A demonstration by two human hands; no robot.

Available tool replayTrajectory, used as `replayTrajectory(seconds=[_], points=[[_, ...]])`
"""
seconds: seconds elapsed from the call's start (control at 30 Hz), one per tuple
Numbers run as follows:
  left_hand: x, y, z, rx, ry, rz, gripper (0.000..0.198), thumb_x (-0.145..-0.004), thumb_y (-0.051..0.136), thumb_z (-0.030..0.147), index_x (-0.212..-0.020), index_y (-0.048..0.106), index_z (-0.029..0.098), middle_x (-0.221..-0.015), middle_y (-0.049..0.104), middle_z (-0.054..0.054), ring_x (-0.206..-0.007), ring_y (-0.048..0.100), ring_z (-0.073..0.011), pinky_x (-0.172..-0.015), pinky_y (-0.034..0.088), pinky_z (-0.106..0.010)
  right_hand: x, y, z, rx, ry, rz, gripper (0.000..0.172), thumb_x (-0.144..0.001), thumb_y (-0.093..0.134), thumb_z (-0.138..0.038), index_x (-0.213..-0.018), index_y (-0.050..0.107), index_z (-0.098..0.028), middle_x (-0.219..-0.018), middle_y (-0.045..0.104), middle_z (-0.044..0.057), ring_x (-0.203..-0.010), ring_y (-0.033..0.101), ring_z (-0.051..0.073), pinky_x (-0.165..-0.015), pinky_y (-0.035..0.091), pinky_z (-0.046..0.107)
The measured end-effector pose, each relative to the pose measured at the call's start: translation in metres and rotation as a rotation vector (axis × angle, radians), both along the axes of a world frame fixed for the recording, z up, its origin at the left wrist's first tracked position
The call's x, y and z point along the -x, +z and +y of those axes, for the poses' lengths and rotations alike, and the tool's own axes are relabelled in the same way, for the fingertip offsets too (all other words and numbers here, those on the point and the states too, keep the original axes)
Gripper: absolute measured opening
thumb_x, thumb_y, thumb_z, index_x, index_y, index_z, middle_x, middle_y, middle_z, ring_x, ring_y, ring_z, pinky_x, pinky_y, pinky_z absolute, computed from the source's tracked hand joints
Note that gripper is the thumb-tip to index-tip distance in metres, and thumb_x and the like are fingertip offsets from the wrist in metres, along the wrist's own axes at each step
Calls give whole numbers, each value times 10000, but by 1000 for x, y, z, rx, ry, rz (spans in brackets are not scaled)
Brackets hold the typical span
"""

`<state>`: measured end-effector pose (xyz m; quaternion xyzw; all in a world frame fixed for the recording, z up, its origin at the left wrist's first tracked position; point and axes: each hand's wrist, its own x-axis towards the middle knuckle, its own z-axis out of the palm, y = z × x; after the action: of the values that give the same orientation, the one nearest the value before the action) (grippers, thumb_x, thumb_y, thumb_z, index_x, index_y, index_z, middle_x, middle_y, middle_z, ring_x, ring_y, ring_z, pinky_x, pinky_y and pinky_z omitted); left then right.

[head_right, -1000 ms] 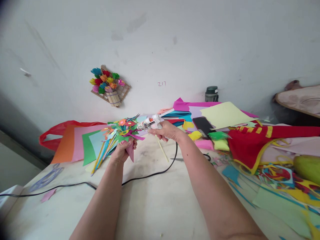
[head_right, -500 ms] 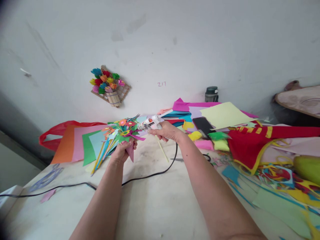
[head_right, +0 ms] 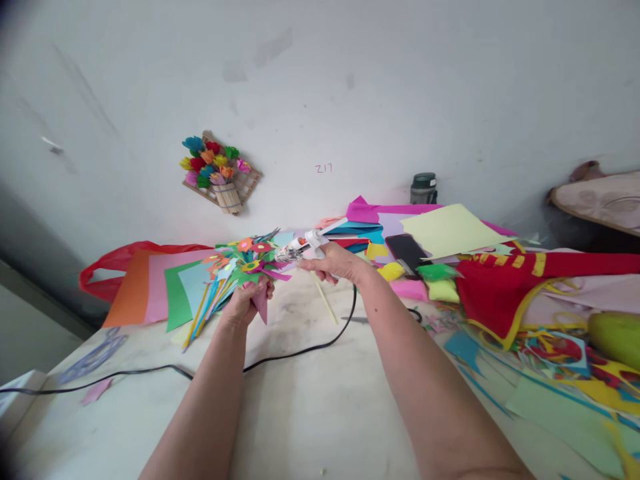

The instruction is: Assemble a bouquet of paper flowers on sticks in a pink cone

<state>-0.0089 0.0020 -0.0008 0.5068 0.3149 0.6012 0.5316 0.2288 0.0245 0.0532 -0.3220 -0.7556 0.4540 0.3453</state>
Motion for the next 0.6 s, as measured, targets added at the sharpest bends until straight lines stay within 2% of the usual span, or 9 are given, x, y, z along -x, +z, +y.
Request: replayTrajectory(seconds=[0.13, 0.6], points=[[1, -2, 1, -10, -15, 4, 266, -501, 744, 278, -630, 559, 136, -629, 526, -4, -542, 483, -106, -499, 369, -241, -2, 2, -1, -19, -15, -33, 350, -698, 672, -485, -689, 555, -155, -477, 512, -46, -327, 409, 52, -321, 318, 183], [2, -2, 2, 6, -7, 16, 269, -507, 736, 273, -663, 559, 144, -620, 542, 4, -538, 492, -106, -505, 375, -244, 3, 3, -2, -38, -12, -13, 318, -683, 689, -453, -726, 559, -166, -470, 514, -58, -317, 393, 50, -308, 307, 183]])
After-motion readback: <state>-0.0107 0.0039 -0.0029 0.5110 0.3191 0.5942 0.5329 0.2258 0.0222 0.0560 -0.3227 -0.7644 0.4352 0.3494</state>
